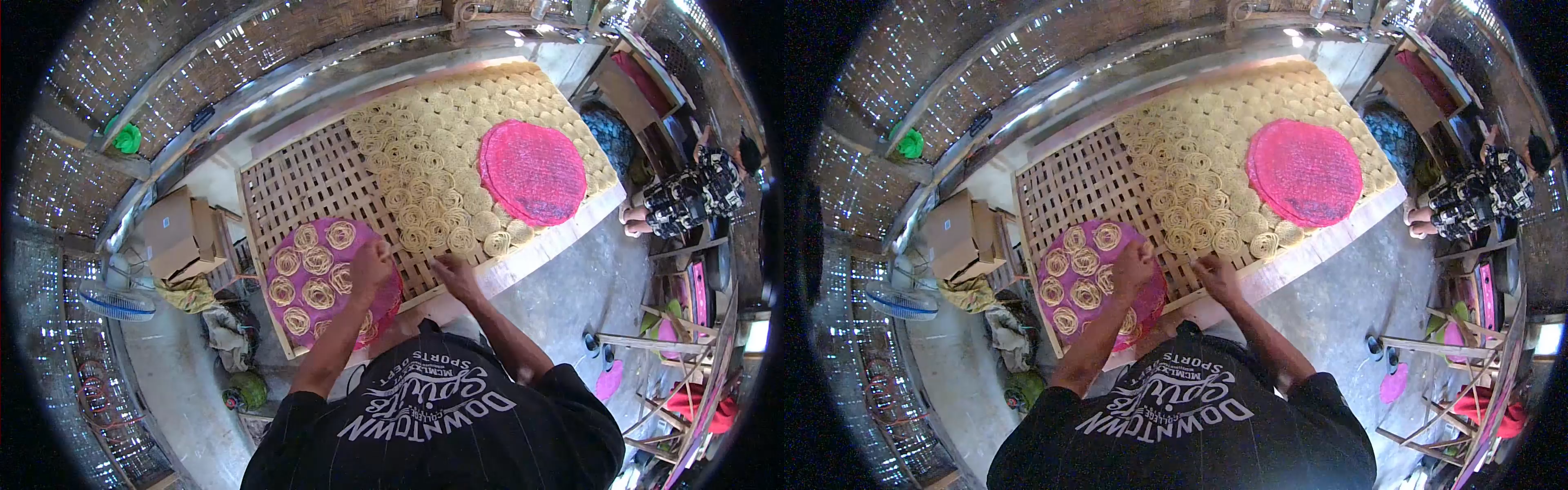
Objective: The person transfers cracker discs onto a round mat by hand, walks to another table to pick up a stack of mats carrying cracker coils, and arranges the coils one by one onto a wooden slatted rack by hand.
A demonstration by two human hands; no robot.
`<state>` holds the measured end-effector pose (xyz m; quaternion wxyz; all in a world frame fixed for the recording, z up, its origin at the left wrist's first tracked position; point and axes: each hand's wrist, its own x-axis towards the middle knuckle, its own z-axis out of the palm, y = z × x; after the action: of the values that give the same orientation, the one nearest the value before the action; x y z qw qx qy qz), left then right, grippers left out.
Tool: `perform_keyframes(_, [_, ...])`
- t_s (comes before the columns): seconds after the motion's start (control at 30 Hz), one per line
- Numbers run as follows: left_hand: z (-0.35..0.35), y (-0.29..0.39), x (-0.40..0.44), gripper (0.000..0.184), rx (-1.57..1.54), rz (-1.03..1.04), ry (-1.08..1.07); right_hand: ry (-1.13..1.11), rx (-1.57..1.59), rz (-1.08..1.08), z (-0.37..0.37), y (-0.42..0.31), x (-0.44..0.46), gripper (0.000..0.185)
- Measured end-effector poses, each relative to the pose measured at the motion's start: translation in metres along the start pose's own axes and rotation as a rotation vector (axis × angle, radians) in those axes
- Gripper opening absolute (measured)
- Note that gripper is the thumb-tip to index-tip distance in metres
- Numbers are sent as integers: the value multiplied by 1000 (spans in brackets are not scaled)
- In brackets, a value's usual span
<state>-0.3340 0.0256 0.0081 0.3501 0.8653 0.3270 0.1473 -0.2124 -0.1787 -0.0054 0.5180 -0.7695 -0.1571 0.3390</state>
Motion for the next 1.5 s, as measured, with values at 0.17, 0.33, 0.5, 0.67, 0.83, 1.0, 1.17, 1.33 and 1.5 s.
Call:
perform_keyframes(0.17, [-7,45,-33,23,-226,431,-221,-68,536,287,22,-28,-8,29])
perform_keyframes(0.33, [-23,-38,11,44,304,95,174,366,-180,-89,-13,16,5,33])
perform_keyframes(0.5, [-42,-91,44,46,657,117,135,454,-577,-12,-55,8,2,33])
perform_keyframes(0.67, [-47,-70,52,40,515,27,145,555,-802,-111,-63,-3,-6,34])
perform_keyframes(0.83, [-35,-65,59,35,119,-28,170,596,-712,-269,-32,-4,-12,38])
perform_keyframes(1.0, [-18,9,7,39,-100,129,-133,-39,237,230,33,-32,-6,40])
perform_keyframes(1.17, [-24,24,-48,44,-77,551,-201,-28,458,210,42,-13,11,36])
perform_keyframes(1.33, [-59,-57,-45,46,343,262,-55,105,-169,-35,20,-9,21,29])
perform_keyframes(1.5, [-74,-68,-39,34,455,378,-57,239,-507,-214,6,-3,30,30])
